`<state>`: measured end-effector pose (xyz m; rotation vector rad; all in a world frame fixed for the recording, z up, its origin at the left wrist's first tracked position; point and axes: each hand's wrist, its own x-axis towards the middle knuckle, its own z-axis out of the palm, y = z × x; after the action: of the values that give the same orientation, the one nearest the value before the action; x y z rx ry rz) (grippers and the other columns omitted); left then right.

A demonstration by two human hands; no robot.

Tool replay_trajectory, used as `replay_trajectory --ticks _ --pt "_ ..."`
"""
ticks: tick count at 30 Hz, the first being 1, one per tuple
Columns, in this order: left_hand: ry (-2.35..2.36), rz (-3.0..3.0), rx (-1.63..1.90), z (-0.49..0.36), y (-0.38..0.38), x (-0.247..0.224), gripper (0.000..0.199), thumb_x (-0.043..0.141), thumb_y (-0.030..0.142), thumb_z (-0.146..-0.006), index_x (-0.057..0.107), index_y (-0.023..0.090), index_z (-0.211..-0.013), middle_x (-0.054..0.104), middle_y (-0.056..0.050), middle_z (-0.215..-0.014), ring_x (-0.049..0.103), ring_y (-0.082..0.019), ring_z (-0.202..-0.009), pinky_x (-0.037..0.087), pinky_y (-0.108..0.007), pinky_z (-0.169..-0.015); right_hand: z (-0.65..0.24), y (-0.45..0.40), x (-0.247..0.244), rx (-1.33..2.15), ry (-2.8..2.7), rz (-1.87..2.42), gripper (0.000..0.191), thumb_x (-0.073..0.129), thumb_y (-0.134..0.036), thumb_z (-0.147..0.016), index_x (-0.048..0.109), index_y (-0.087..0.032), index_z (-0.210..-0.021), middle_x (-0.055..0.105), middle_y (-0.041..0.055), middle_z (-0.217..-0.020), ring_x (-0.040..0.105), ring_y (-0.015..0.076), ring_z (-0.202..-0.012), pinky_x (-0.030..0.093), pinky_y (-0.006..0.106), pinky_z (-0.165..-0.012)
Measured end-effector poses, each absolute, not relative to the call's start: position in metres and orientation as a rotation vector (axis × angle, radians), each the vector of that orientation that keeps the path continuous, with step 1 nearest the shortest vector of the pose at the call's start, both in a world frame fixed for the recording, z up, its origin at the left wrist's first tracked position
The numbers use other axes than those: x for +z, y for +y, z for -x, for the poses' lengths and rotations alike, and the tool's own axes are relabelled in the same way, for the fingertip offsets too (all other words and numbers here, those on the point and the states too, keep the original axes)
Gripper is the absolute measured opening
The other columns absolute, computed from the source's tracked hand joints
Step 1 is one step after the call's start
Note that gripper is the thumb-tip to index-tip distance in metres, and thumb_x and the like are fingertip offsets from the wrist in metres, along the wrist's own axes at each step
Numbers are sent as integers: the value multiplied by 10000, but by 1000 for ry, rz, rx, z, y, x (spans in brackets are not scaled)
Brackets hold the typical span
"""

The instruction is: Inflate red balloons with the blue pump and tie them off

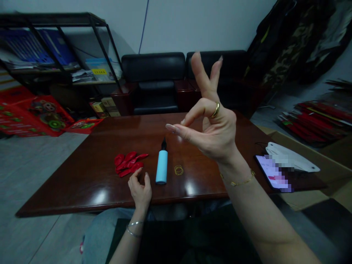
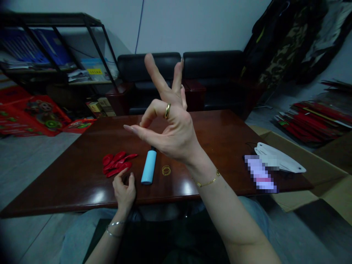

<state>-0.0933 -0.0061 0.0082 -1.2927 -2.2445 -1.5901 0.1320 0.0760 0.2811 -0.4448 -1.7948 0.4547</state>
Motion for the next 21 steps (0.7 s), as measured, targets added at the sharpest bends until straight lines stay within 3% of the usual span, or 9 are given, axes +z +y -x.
replay_trajectory --ticks 2,4,7,10,13,17,21 --pt "-2243 1314 -1618 93 -5 6 360 583 406 -929 615 176 -1205 670 -137 -1175 616 -271 -1116 495 -467 -1003 -130 77 262 493 -1843 510 269 756 -398 -841 588 -223 -723 729 21 -1135 529 276 -1361 339 594 -1191" --pt "-2240 1341 -1691 93 -4 4 347 576 396 -937 610 178 -1203 671 -136 -1189 634 -256 -1111 509 -445 -995 -123 78 225 538 -1944 622 305 716 -450 -866 597 -225 -698 722 25 -1227 536 294 -1359 236 672 -1205" --pt "-2237 1373 -1755 94 -3 1 321 568 369 -946 598 180 -1203 674 -131 -1198 657 -235 -1104 528 -416 -981 -105 74 152 597 -2090 910 206 655 -454 -914 689 -253 -886 708 38 -1293 590 272 -1304 89 704 -1220" --pt "-2253 1385 -1697 93 -3 1 281 561 345 -945 613 191 -1174 688 -123 -1168 663 -243 -1087 530 -435 -980 -81 61 90 522 -2197 1145 307 602 -412 -943 668 -241 -1190 680 99 -1335 610 276 -1266 198 648 -1217" --pt "-2267 1357 -1656 91 -6 2 248 556 324 -939 636 205 -1140 701 -111 -1125 651 -255 -1076 532 -451 -971 -59 46 58 468 -2279 1118 491 575 -429 -944 548 -266 -1406 484 117 -1547 490 324 -1396 242 639 -1205" --pt "-2292 1266 -1719 94 -7 5 254 548 287 -931 625 197 -1156 703 -108 -1102 648 -241 -1012 549 -423 -909 -40 34 45 384 -2424 1059 528 548 -453 -949 508 -306 -1454 360 71 -1625 316 344 -1511 182 664 -1224" --pt "-2310 1300 -1462 114 -3 21 312 575 278 -910 618 179 -1203 670 -137 -1177 592 -291 -1098 473 -513 -997 -35 30 40 380 -2444 1093 555 560 -395 -942 471 -311 -1484 334 51 -1636 321 359 -1506 180 698 -1213"
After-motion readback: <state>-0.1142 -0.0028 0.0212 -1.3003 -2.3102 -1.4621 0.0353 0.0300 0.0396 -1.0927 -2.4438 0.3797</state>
